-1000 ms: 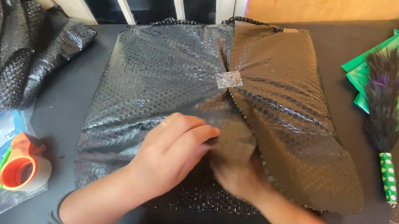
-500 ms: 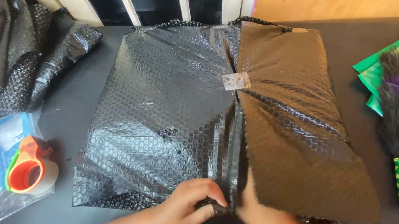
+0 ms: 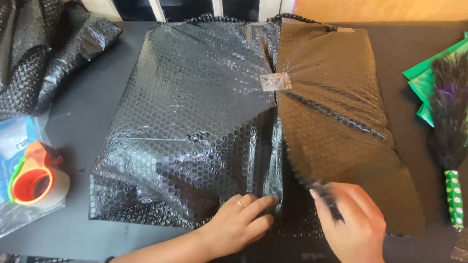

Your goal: Wrapping a blue bag in black bubble wrap and securing it with multiple small pieces of tape.

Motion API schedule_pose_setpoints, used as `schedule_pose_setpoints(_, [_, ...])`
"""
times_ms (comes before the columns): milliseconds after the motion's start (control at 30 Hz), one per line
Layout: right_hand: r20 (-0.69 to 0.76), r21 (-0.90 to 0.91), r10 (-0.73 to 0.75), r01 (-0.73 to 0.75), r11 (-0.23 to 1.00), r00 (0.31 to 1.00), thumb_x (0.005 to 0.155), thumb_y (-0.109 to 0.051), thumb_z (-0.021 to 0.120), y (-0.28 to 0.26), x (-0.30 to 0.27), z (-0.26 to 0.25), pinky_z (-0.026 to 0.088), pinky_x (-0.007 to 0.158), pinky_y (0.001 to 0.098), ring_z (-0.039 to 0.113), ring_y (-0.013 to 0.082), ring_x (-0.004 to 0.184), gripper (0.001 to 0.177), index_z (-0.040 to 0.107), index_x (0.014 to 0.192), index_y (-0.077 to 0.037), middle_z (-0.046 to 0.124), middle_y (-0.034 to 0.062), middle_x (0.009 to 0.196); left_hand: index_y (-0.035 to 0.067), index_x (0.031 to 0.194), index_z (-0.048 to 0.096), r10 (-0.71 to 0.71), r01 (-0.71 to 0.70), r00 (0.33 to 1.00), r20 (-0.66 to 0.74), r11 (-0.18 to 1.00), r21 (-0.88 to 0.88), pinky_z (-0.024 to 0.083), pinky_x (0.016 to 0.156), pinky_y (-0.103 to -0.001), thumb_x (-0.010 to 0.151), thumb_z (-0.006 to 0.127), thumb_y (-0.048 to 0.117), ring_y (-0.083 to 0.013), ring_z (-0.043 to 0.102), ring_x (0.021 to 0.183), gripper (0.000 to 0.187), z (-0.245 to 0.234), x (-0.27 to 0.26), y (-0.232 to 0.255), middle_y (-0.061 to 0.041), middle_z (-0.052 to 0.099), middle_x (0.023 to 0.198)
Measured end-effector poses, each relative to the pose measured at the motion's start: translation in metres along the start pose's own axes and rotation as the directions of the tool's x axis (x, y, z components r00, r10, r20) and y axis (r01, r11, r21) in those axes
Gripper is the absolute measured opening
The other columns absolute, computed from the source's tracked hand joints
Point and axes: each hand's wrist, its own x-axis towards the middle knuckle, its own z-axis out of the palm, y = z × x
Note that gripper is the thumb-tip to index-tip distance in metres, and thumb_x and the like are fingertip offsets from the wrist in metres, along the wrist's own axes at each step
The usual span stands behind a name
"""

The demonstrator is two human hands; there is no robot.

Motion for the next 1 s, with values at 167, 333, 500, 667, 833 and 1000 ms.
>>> schedule_pose_setpoints(167, [0.059,0.068,-0.35,0.346,0.936,0.935,0.089,0.007,0.061,-0.014,-0.001,-0.002,0.055,0.081,0.0343,0.067,0.024,0.087,0.027,0.076,0.108,-0.007,0.075,0.0036,0.103,0.02,0.104,0.062,-0.052,0.043,0.998,0.021,0.951,0.306,0.045,0.058,-0.039,0.089,0.062,0.019,-0.0281,0.058,0.082,0.015,0.061,-0.009,-0.009,-0.015,0.063,0.14])
schedule_pose_setpoints(333, [0.271,-0.037,-0.562,0.592,0.805,0.781,0.089,0.012,0.066,-0.006,-0.018,0.049,0.041,0.047,0.0358,0.044,0.0235,0.062,0.01,0.063,0.091,0.003,0.044,0.008,0.072,0.022,0.071,0.048,-0.095,0.123,0.975,-0.203,0.983,0.133,0.031,0.051,-0.04,0.088,0.064,0.008,-0.0241,0.05,0.069,0.027,0.089,-0.014,-0.03,0.001,0.048,0.073])
schedule_pose_setpoints(500, [0.226,-0.195,-0.533,0.574,0.796,0.815,0.093,-0.004,0.059,0.032,-0.025,0.094,0.054,0.058,0.028,0.061,0.0178,0.076,0.016,0.069,0.1,-0.014,0.059,0.0,0.085,0.021,0.092,0.068,0.011,0.028,0.993,-0.114,0.942,0.335,0.052,0.064,-0.033,0.092,0.062,0.017,-0.0201,0.067,0.071,0.008,0.086,-0.024,-0.045,0.002,0.067,0.077])
schedule_pose_setpoints(667, [0.245,-0.226,-0.445,0.497,0.838,0.861,0.091,-0.006,0.06,0.037,-0.024,0.106,0.055,0.062,0.0299,0.064,0.0165,0.081,0.025,0.072,0.108,-0.02,0.064,-0.0031,0.09,0.019,0.104,0.068,-0.058,0.061,0.998,-0.018,0.968,0.243,0.056,0.074,-0.033,0.098,0.061,0.024,-0.0241,0.072,0.087,0.011,0.053,-0.021,-0.05,-0.003,0.072,0.104])
schedule_pose_setpoints(833, [0.421,-0.212,-0.31,0.424,0.88,0.853,0.086,-0.06,0.065,0.03,-0.015,0.097,0.053,0.078,0.0376,0.062,0.0188,0.093,0.053,0.069,0.123,-0.023,0.067,-0.0011,0.103,0.015,0.125,0.067,-0.165,0.135,0.983,0.081,0.946,0.293,0.051,0.091,-0.043,0.086,0.072,0.052,-0.0304,0.067,0.109,0.054,-0.025,-0.019,-0.038,-0.009,0.069,0.118])
schedule_pose_setpoints(1000, [0.508,-0.29,-0.227,0.413,0.864,0.831,0.08,-0.074,0.061,0.035,0.0,0.092,0.048,0.089,0.0472,0.062,0.0254,0.1,0.079,0.063,0.136,-0.018,0.067,0.0057,0.117,0.019,0.14,0.057,-0.39,0.244,0.871,0.299,0.871,0.425,0.044,0.098,-0.053,0.063,0.072,0.08,-0.0391,0.054,0.124,0.1,-0.039,-0.04,-0.054,-0.016,0.056,0.135])
